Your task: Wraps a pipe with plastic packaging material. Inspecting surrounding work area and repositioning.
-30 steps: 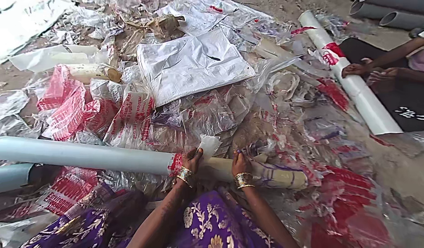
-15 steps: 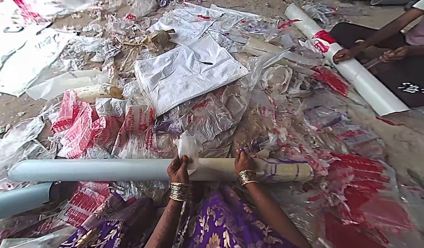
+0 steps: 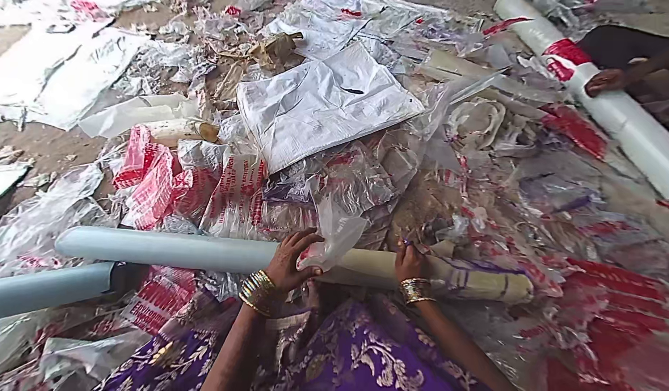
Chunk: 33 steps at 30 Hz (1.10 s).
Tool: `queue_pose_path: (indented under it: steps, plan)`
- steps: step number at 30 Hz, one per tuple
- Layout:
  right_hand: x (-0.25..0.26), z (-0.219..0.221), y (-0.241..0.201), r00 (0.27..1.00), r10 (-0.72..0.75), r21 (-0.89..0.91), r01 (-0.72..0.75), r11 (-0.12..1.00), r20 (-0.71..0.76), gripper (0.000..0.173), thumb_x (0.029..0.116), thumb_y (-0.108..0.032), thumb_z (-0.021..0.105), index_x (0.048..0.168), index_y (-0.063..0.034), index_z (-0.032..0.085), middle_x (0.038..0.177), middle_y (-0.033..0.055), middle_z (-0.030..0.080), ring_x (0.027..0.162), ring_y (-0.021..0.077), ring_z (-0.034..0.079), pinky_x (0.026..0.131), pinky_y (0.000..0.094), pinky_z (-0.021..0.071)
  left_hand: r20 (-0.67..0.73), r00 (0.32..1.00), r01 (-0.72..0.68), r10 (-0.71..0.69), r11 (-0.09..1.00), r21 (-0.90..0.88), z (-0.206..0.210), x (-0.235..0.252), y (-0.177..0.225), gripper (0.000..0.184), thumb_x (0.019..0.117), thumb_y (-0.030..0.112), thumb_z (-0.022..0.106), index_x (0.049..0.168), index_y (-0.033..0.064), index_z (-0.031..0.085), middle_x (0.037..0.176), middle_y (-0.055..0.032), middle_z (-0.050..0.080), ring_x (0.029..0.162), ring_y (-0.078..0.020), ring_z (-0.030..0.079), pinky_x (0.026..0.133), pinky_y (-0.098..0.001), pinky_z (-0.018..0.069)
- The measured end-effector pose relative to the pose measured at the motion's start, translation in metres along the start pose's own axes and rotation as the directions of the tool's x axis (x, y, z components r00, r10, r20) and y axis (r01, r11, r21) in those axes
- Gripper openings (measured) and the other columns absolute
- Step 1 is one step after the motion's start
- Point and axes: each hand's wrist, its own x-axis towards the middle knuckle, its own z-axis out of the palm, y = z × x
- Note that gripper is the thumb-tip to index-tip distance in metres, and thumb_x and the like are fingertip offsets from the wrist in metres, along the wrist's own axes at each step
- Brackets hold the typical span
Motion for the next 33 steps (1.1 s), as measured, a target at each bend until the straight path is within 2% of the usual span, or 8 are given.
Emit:
queue_pose_path:
  steps: [2,4,10,15,24,27,30,33]
  plan:
    - [-0.003,-0.001,-0.002,1.0,-0.005,-0.012,0.005,1.0,-0.004,0.041,0.107,-0.017,0.044,0.111,0.0175,0.067,0.098,0.0343,0.072,0.094,0.0518,0.072,0.085,0.0628,0.0546,0.195,0.939,0.267,-0.282,0.958,0.102,-0.001,-0.003,0.007,0.123,0.0691,0.051,0.09,0.164,0.011,0.023,0.169,-0.0171,0.027,0.156,-0.042,0.022,0.121,-0.0694,0.0171]
    - [-0.005,-0.001,-0.002,1.0,-0.006,-0.009,0.006,1.0,-0.008,0.04,0.1072,-0.016,0.045,0.111,0.0175,0.067,0.099,0.0354,0.071,0.095,0.0528,0.071,0.086,0.0628,0.0543,0.283,0.832,0.401,-0.477,0.87,0.288,0.016,0.0,0.01,0.133,0.0671,0.04,0.095,0.167,0.0233,0.009,0.174,-0.0142,0.009,0.159,-0.0424,0.005,0.12,-0.0736,0.0048]
    - [-0.003,-0.001,-0.001,1.0,-0.02,-0.029,0.019,0.999,-0.024,0.04,0.1069,-0.016,0.045,0.107,0.0165,0.068,0.096,0.0341,0.072,0.093,0.0517,0.072,0.084,0.0627,0.0547,-0.036,0.983,0.184,-0.18,0.962,0.203,0.052,0.002,-0.03,0.069,0.0821,0.001,0.076,0.148,0.0079,0.056,0.146,-0.0165,0.06,0.141,-0.0355,0.052,0.12,-0.0567,0.0326]
    - [-0.011,0.005,-0.002,0.997,-0.037,-0.062,0.033,0.998,-0.071,0.042,0.1065,-0.018,0.045,0.107,0.0165,0.068,0.099,0.0338,0.072,0.095,0.0504,0.072,0.087,0.061,0.0545,0.187,0.962,0.167,-0.198,0.971,0.17,0.019,0.046,-0.014,0.072,0.0894,-0.006,0.063,0.156,0.0149,0.045,0.14,-0.0232,0.062,0.119,-0.0462,0.065,0.098,-0.066,0.0484]
    - [-0.022,0.005,0.001,0.997,-0.031,-0.077,0.025,0.997,-0.072,0.042,0.1065,-0.019,0.045,0.105,0.0155,0.069,0.098,0.0326,0.072,0.095,0.0498,0.072,0.087,0.0596,0.0549,0.027,0.915,0.404,-0.404,0.907,-0.12,0.053,0.115,-0.023,0.086,0.0873,0.005,0.075,0.161,0.0202,0.035,0.142,-0.019,0.061,0.117,-0.0345,0.068,0.104,-0.0513,0.0516]
    - [-0.013,-0.001,0.0,0.998,0.039,-0.05,-0.037,0.998,0.047,0.041,0.1082,-0.018,0.045,0.111,0.0147,0.068,0.103,0.0326,0.072,0.1,0.0492,0.071,0.091,0.0594,0.0538,-0.133,0.955,0.276,-0.264,0.958,0.079,0.057,0.108,-0.008,0.077,0.0844,0.004,0.078,0.154,0.0186,0.049,0.153,-0.0194,0.051,0.136,-0.0415,0.052,0.109,-0.0591,0.0424]
    - [-0.007,-0.005,0.003,0.995,0.054,0.009,-0.055,0.998,0.081,0.042,0.1084,-0.018,0.044,0.112,0.0162,0.067,0.101,0.0335,0.072,0.097,0.0509,0.072,0.086,0.0618,0.0545,-0.283,0.928,-0.11,0.243,0.904,0.414,0.084,0.083,0.007,0.073,0.0761,-0.013,0.068,0.136,0.0279,0.068,0.148,-0.0197,0.056,0.136,-0.0536,0.049,0.101,-0.0696,0.0425]
    - [0.001,-0.014,0.003,0.987,0.076,0.143,-0.096,0.985,0.138,0.04,0.1087,-0.016,0.042,0.113,0.0154,0.067,0.103,0.0319,0.072,0.1,0.0478,0.071,0.091,0.0599,0.0531,0.069,0.852,-0.51,0.518,0.794,0.33,0.106,0.061,0.019,0.049,0.083,-0.01,0.068,0.12,0.0202,0.076,0.142,-0.0083,0.064,0.138,-0.0387,0.054,0.11,-0.063,0.0413]
